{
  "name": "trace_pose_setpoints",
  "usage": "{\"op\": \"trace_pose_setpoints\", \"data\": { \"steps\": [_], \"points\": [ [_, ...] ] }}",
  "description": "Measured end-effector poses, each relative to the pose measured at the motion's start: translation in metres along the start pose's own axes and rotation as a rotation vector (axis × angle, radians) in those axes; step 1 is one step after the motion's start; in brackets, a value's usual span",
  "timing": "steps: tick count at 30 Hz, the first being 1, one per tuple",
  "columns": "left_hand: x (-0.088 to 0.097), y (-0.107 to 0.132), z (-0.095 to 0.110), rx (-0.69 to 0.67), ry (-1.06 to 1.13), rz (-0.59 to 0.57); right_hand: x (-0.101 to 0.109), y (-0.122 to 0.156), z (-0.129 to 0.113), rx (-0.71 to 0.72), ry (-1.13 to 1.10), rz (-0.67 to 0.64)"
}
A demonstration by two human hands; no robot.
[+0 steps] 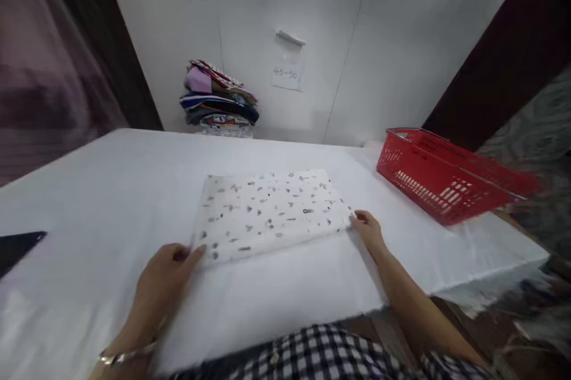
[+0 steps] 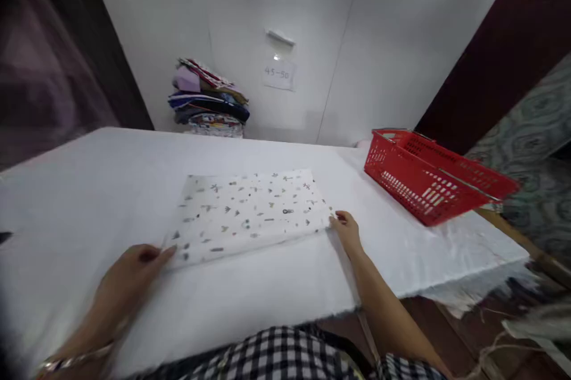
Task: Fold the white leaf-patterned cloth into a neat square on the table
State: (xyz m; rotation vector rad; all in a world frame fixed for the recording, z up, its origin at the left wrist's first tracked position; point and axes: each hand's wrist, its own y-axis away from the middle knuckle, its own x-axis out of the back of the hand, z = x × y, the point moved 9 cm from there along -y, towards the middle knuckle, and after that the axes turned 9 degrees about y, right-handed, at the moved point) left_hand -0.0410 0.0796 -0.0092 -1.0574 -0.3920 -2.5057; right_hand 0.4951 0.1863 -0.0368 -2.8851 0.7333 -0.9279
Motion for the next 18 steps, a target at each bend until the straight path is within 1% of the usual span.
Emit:
{"op": "trace_pose_setpoints", "data": {
  "steps": [4, 7, 11, 18],
  "points": [
    [0.001, 0.001, 0.003, -0.012, 0.003, -0.011, 0.006, 0.005, -0.001, 0.043, -0.022, 0.007],
    [0.0, 0.001, 0.001, -0.01, 0.041, -0.012, 0.003, 0.006, -0.005, 0.095, -0.037, -0.02],
    [0.0, -0.001, -0.001, -0.044, 0.104, 0.019, -0.002, 0.005, -0.003, 0.083, -0.049, -0.038],
    [-0.001, 0.0, -0.002, -0.049, 0.059, 0.019, -0.007, 0.003, -0.005, 0.11, -0.002, -0.039]
  ]
}}
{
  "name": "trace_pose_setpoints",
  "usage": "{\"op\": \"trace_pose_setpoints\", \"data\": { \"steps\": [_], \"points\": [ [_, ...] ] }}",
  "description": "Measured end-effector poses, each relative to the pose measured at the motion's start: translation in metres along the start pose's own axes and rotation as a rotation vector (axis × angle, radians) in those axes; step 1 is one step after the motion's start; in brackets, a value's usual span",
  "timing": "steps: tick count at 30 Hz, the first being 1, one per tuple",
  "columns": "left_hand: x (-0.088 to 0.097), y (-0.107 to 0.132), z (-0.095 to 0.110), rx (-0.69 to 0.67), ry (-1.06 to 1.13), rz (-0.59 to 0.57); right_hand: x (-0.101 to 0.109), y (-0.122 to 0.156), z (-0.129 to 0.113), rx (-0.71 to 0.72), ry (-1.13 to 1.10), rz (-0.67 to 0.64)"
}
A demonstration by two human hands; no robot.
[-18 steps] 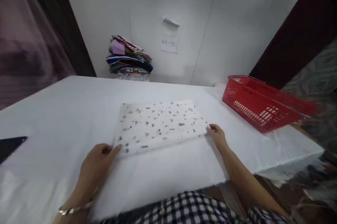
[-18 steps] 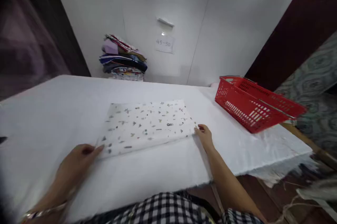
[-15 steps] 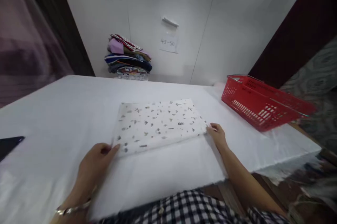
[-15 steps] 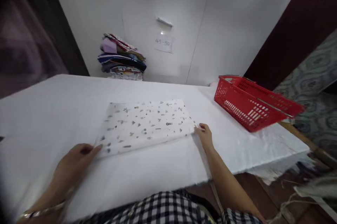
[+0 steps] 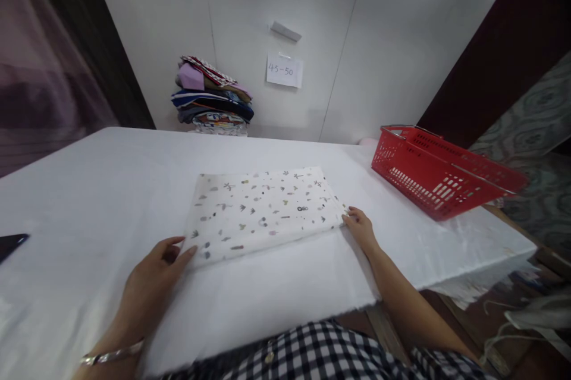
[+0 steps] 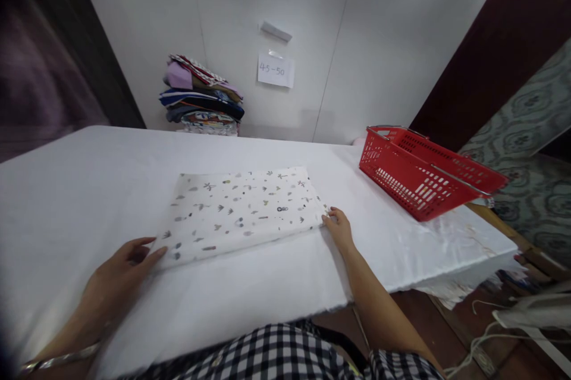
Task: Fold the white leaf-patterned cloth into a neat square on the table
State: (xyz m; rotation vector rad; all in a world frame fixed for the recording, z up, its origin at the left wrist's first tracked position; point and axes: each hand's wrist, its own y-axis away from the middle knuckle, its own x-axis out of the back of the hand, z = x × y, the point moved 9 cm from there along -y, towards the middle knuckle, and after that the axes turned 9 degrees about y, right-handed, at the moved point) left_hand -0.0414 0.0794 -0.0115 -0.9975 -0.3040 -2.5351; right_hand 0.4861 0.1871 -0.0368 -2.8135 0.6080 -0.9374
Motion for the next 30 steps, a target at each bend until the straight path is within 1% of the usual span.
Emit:
{"op": "trace_pose_setpoints", "data": {
  "steps": [3, 8, 10, 15, 18, 21, 26, 30],
  "points": [
    [-0.001, 0.0, 0.0, 0.001, -0.017, -0.003, 0.0, 0.001, -0.003, 0.008, -0.024, -0.016],
    [-0.002, 0.001, -0.001, 0.012, -0.02, -0.013, 0.008, 0.001, 0.002, -0.077, -0.081, 0.054],
    [-0.002, 0.002, -0.001, 0.019, -0.015, -0.008, 0.008, 0.0, 0.003, -0.08, -0.069, 0.061],
    [-0.001, 0.002, -0.002, 0.009, -0.011, -0.002, 0.003, -0.003, 0.005, -0.071, -0.036, 0.039],
    [-0.002, 0.0, -0.003, 0.008, -0.022, -0.015, 0.0, -0.008, 0.001, -0.066, -0.001, 0.012],
    [-0.002, 0.0, -0.003, 0.008, -0.019, -0.022, -0.002, -0.017, -0.007, -0.052, 0.051, -0.014],
    [0.001, 0.001, -0.001, -0.022, 0.023, 0.018, -0.012, -0.035, -0.015, -0.032, 0.118, -0.055],
    [0.0, 0.001, 0.001, -0.035, 0.032, 0.02, -0.016, -0.038, -0.009, -0.037, 0.086, -0.025]
  ]
}}
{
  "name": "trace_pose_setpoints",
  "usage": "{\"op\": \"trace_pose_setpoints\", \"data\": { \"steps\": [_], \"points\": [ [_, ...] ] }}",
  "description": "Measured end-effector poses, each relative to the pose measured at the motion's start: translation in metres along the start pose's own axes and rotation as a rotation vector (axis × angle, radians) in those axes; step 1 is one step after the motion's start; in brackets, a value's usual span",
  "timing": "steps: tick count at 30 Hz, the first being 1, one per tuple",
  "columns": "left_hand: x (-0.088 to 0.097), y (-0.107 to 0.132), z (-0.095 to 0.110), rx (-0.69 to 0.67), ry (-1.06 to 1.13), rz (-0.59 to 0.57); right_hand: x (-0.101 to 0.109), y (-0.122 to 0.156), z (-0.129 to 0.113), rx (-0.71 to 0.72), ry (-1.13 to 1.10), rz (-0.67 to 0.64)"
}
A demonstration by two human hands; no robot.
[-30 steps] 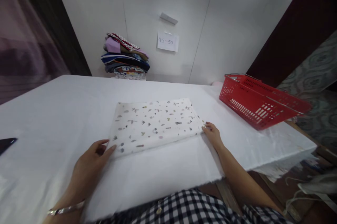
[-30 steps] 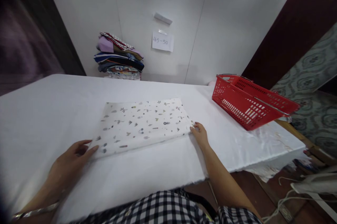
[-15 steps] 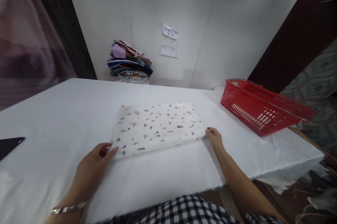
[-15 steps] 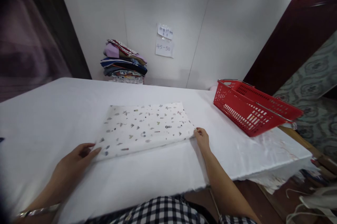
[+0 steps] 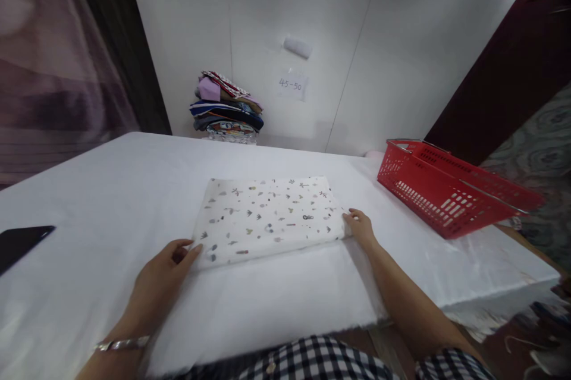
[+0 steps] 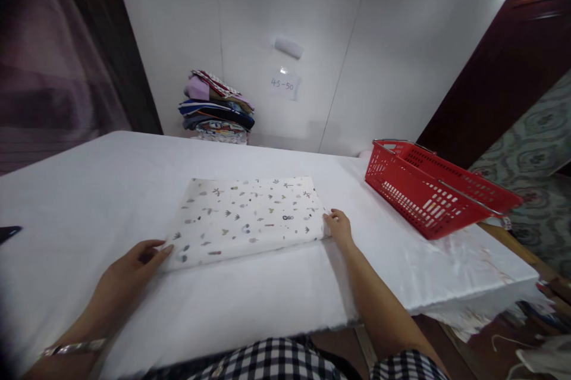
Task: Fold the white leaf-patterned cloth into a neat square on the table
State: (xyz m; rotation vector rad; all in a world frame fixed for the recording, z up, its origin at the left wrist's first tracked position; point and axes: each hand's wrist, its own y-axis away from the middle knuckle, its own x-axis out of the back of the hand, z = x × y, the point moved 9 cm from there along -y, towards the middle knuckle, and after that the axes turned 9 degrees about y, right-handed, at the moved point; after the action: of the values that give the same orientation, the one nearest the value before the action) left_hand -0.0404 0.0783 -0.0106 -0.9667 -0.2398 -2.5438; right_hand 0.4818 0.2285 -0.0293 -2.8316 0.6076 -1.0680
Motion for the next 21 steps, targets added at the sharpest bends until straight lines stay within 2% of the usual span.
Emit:
{"op": "trace_pose_setpoints", "data": {
  "steps": [3, 8, 15, 21],
  "points": [
    [0.001, 0.001, 0.002, -0.005, -0.005, 0.004, 0.0, 0.002, 0.005, -0.007, -0.038, 0.035],
    [0.002, 0.002, 0.003, -0.011, 0.013, 0.02, -0.002, 0.001, 0.007, 0.004, -0.034, 0.018],
    [0.004, 0.003, 0.003, -0.004, 0.015, 0.027, -0.001, -0.006, 0.003, -0.012, 0.087, -0.012],
    [0.001, 0.004, 0.001, -0.026, 0.018, 0.036, -0.005, 0.003, -0.009, 0.052, 0.186, -0.023]
  ]
}}
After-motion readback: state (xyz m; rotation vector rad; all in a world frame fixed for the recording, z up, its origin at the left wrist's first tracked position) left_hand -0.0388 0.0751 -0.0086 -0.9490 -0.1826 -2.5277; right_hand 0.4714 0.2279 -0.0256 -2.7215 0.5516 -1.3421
